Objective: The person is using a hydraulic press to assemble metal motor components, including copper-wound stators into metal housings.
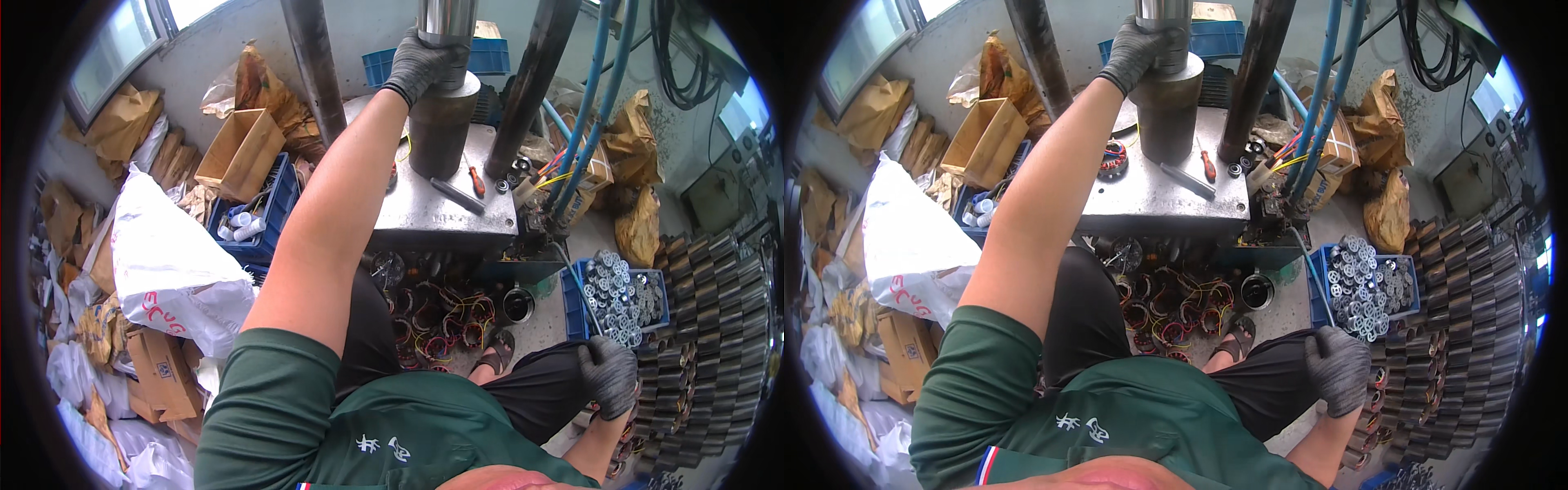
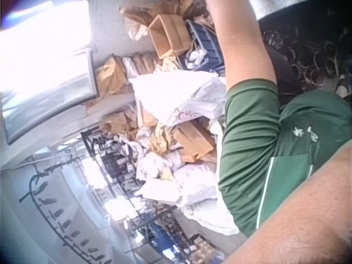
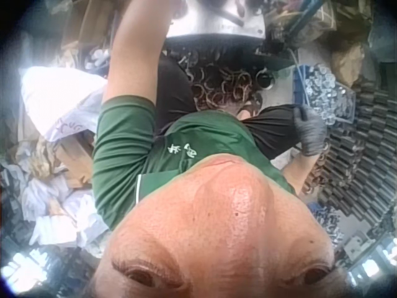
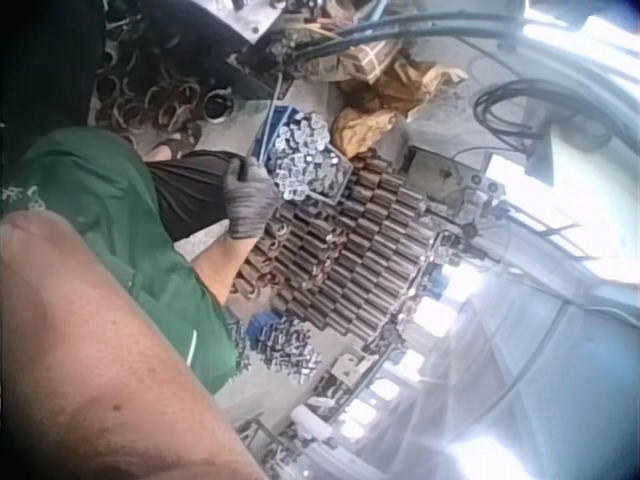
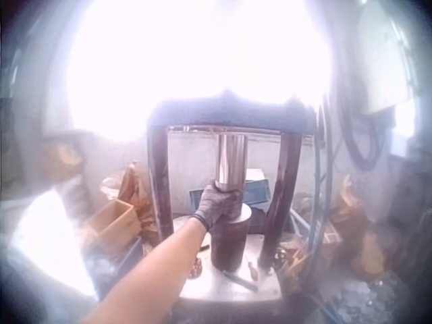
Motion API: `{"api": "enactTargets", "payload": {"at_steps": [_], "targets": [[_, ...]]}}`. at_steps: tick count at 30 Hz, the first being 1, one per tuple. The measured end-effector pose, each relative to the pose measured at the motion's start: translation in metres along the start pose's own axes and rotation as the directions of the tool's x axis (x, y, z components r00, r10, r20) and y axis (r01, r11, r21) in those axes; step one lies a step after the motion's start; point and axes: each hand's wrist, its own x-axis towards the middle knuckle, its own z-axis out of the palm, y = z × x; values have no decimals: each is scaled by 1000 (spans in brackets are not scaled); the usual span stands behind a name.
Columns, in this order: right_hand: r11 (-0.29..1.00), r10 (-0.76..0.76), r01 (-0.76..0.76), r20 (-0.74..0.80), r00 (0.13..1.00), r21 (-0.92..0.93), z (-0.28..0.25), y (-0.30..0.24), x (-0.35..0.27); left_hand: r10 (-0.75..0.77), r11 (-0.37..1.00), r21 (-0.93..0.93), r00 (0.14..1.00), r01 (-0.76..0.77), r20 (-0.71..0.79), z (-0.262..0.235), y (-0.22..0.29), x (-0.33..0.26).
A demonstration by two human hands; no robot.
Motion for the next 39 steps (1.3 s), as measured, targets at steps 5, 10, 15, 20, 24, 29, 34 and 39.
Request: {"api": "enactTargets", "payload": {"at_steps": [5,10,15,20,24,29,34,39], "targets": [[999,31,-31,-2,1000,40,0,0,0,-5,997,-82,1000,5,3,3,3,-1],[997,62,-62,0,998,46,-1,-1,-2,-39,991,-130,999,42,25,2,12,-9],[995,73,-72,-14,997,69,0,0,-2,36,986,-164,997,-25,64,0,17,-11],[996,58,-57,-21,998,63,1,0,-3,-235,41,-879,860,474,453,4,16,3],[997,41,-39,-37,998,66,2,2,-3,-243,-452,-745,735,491,633,7,5,14],[983,97,-106,66,993,149,-1,9,-2,-242,-509,-721,725,470,644,15,-14,27],[954,55,-9,-145,988,299,-27,15,46,-139,122,-918,922,377,360,20,-12,18],[953,-284,282,-645,710,-110,-72,32,181,-35,986,-158,997,45,67,6,-4,0]]}}
